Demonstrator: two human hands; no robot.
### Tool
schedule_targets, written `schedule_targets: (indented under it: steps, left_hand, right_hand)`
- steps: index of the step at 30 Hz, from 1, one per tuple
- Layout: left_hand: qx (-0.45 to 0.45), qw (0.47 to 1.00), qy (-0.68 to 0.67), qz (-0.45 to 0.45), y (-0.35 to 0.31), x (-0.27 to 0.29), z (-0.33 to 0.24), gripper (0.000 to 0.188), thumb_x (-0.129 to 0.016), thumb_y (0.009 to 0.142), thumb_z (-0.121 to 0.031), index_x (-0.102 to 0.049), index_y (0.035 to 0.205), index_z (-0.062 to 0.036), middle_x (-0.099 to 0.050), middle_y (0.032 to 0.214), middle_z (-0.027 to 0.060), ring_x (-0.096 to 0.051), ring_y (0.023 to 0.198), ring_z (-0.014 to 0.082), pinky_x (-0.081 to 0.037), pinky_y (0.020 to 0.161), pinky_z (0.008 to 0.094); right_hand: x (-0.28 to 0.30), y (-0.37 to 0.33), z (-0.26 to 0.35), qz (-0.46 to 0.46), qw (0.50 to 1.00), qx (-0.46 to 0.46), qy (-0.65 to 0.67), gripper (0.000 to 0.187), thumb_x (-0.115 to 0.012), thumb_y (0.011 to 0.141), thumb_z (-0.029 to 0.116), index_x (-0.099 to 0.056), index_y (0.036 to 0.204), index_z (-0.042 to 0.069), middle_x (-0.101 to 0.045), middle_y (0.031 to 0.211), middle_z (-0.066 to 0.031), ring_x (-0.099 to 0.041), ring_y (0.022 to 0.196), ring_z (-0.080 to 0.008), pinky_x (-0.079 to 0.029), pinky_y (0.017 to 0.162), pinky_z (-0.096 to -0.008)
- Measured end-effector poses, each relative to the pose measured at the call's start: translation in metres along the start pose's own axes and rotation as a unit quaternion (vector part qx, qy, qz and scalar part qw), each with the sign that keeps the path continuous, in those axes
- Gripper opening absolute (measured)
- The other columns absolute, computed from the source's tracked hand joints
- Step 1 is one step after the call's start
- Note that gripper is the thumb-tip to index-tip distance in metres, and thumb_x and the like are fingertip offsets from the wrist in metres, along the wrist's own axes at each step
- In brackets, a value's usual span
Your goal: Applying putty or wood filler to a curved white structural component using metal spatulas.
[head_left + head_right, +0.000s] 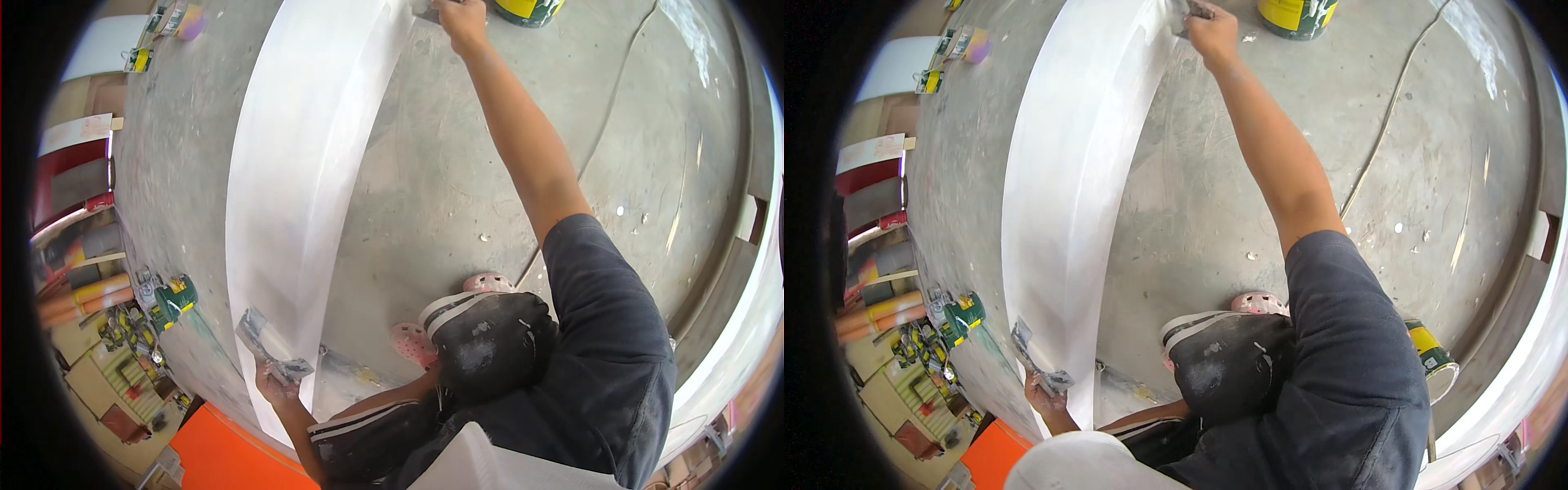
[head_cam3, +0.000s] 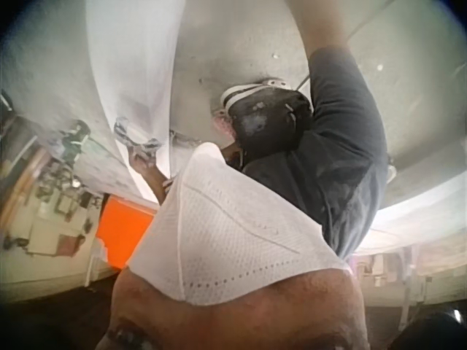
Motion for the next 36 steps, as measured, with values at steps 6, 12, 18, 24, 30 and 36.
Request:
schedule_targets:
  steps: [6,12,18,24,30,36]
  left_hand:
    - [0.002,1.0,0.013,0.003,0.001,0.001,0.006,0.05,-0.045,0.068,-0.016,-0.041,0.117,-0.0035,-0.055,0.097,0.0115,-0.06,0.061,0.0224,-0.046,0.034,0.0269]
    - [0.001,1.0,0.019,-0.006,-0.008,0.012,0.012,0.05,-0.045,0.069,-0.016,-0.04,0.117,-0.0024,-0.055,0.1,0.0118,-0.061,0.07,0.0242,-0.05,0.039,0.0285]
    - [-0.008,0.998,-0.004,-0.057,-0.008,0.021,0.009,0.052,-0.045,0.068,-0.015,-0.039,0.118,-0.0022,-0.053,0.104,0.0122,-0.06,0.08,0.0269,-0.054,0.048,0.0337]
    - [-0.012,0.999,0.0,-0.034,-0.01,0.007,0.009,0.053,-0.045,0.068,-0.015,-0.038,0.119,-0.0019,-0.053,0.104,0.0133,-0.061,0.075,0.0264,-0.053,0.044,0.0323]
    - [-0.024,1.0,0.002,-0.016,-0.016,0.034,0.004,0.054,-0.044,0.069,-0.016,-0.036,0.12,-0.0002,-0.054,0.1,0.016,-0.061,0.06,0.0248,-0.047,0.03,0.0278]
    - [-0.015,0.999,-0.015,0.032,-0.02,0.048,-0.001,0.055,-0.044,0.068,-0.013,-0.038,0.121,-0.0017,-0.053,0.105,0.0152,-0.059,0.075,0.0273,-0.05,0.05,0.0343]
  right_hand:
    - [-0.005,0.018,0.019,0.031,0.995,-0.02,-0.091,0.036,-0.047,0.07,-0.002,-0.061,0.102,0.001,-0.063,0.082,-0.0048,-0.054,0.072,-0.0104,-0.043,0.063,-0.0215]
    - [-0.015,-0.006,0.018,0.062,0.988,0.016,-0.142,0.034,-0.049,0.072,0.001,-0.06,0.104,0.003,-0.063,0.079,-0.0064,-0.053,0.068,-0.0116,-0.042,0.062,-0.0242]
    - [-0.015,-0.041,0.008,0.061,0.972,0.106,-0.203,0.03,-0.052,0.075,0.007,-0.06,0.104,0.004,-0.063,0.082,-0.0088,-0.055,0.073,-0.0131,-0.043,0.067,-0.0256]
    - [-0.026,-0.095,0.008,0.052,0.974,0.131,-0.175,0.031,-0.051,0.07,0.002,-0.062,0.098,0.007,-0.063,0.088,-0.0151,-0.062,0.079,-0.0238,-0.046,0.07,-0.0284]
    - [-0.035,-0.148,0.018,0.049,0.972,0.146,-0.178,0.032,-0.049,0.069,0.0,-0.063,0.096,0.009,-0.062,0.085,-0.0143,-0.059,0.079,-0.0289,-0.046,0.071,-0.0324]
    - [-0.048,-0.21,0.009,0.083,0.943,0.228,-0.229,0.039,-0.056,0.069,-0.003,-0.057,0.107,0.006,-0.06,0.094,-0.0117,-0.057,0.08,-0.0245,-0.045,0.073,-0.0298]
Point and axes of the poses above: each hand's wrist, its own y-axis towards the middle knuckle, its own x-axis out of the back of the hand, z = x × y, the point moved 5 cm from there along y, towards the middle knuckle
